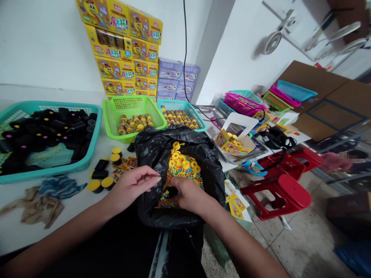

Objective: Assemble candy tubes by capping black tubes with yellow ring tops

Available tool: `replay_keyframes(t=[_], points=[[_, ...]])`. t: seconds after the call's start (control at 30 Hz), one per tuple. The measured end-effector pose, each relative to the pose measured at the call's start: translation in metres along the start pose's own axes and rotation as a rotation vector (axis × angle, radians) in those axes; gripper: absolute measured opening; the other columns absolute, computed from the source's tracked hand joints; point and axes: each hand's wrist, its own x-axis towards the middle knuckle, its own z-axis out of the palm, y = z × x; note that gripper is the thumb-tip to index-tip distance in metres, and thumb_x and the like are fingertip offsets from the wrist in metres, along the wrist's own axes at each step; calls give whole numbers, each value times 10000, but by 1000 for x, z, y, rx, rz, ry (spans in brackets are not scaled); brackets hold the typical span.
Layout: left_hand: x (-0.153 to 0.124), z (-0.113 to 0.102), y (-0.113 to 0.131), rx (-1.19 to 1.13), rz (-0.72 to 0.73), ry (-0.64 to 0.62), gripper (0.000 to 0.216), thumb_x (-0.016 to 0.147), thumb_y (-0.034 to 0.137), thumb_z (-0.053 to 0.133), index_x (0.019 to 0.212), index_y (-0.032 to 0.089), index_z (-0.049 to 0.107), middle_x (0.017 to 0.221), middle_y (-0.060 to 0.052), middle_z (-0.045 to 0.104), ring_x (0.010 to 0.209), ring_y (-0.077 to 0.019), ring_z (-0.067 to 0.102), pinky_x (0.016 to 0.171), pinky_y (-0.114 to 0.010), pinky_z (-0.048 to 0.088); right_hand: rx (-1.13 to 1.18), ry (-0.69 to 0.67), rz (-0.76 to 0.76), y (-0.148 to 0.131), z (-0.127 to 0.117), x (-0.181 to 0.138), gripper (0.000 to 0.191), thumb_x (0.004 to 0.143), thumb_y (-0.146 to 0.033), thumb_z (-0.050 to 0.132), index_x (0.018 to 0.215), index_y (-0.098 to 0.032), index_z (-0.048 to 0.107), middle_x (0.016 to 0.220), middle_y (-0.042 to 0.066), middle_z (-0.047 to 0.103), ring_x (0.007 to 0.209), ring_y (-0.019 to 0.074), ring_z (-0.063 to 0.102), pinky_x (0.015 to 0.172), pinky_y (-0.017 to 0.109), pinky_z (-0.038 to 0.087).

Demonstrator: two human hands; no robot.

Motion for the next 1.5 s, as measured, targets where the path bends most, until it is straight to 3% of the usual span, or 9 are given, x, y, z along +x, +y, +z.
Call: replay_keyframes(t=[0.3, 0.5, 0.63, 0.8, 0.93, 1.13, 1.27, 1.37, 1.5], points=[[3, 22, 0, 124, 227, -126, 314, 832, 269, 681, 1138, 198, 682, 1041, -62, 659, 875, -166, 630, 651, -235, 498, 487, 374, 2, -11, 2, -13, 200, 711, -262, 769, 836, -175, 640, 766, -21, 639, 708, 145, 564, 679, 267, 440], [17, 32, -1, -14, 126, -156, 268, 802, 283, 684, 1042, 165, 664, 962, -51, 702, 839, -178, 644, 723, -282, 506, 572, 298, 62, -4, -10, -17, 319, 697, -427, 811, 820, -174, 661, 717, -13, 640, 635, 131, 555, 615, 253, 441], [28, 35, 0, -95, 37, -163, 327, 717, 329, 755, 974, 150, 659, 889, -48, 694, 784, -184, 626, 688, -292, 494, 360, 266, 65, 3, -31, -18, 186, 797, -315, 730, 894, -171, 663, 799, 5, 677, 698, 138, 609, 652, 241, 475], [33, 32, -3, -93, 22, -61, 300, 690, 323, 780, 897, 153, 645, 804, -13, 636, 725, -151, 573, 651, -273, 463, -311, 144, 370, 14, -40, -12, 150, 796, -163, 689, 941, -129, 677, 958, 127, 718, 889, 245, 683, 768, 305, 496], [32, 30, -8, -92, 18, -57, 279, 702, 299, 761, 917, 158, 653, 844, -25, 652, 743, -154, 585, 656, -275, 472, -392, 90, 471, 20, -21, -7, 166, 768, -95, 656, 923, -45, 691, 941, 265, 709, 889, 372, 696, 739, 398, 505], [28, 31, -6, -40, 28, -66, 295, 688, 294, 785, 926, 160, 675, 858, -28, 668, 707, -142, 581, 624, -260, 465, -325, 178, 450, 17, -25, -12, 238, 858, -38, 495, 1003, -92, 675, 1024, 203, 719, 983, 286, 690, 834, 340, 495], [26, 32, -1, 13, 36, -55, 298, 661, 338, 827, 857, 156, 694, 743, 7, 635, 634, -118, 530, 588, -242, 422, 183, 354, 331, 3, -31, -19, 242, 963, -276, 463, 1101, -175, 633, 835, 61, 709, 739, 186, 687, 663, 282, 513], [24, 31, 3, 39, 64, -66, 287, 668, 343, 831, 853, 159, 711, 702, 22, 628, 611, -109, 510, 577, -235, 398, 834, 392, 214, -10, -25, -19, 248, 826, -404, 681, 958, -196, 711, 656, -6, 632, 560, 139, 593, 501, 237, 421], [23, 32, 3, 32, 99, -120, 233, 695, 342, 814, 787, 155, 711, 689, 21, 647, 610, -106, 507, 563, -227, 377, 1063, 383, 251, -21, -16, -12, 282, 690, -413, 813, 877, -205, 782, 689, -5, 659, 487, 73, 480, 441, 203, 297]])
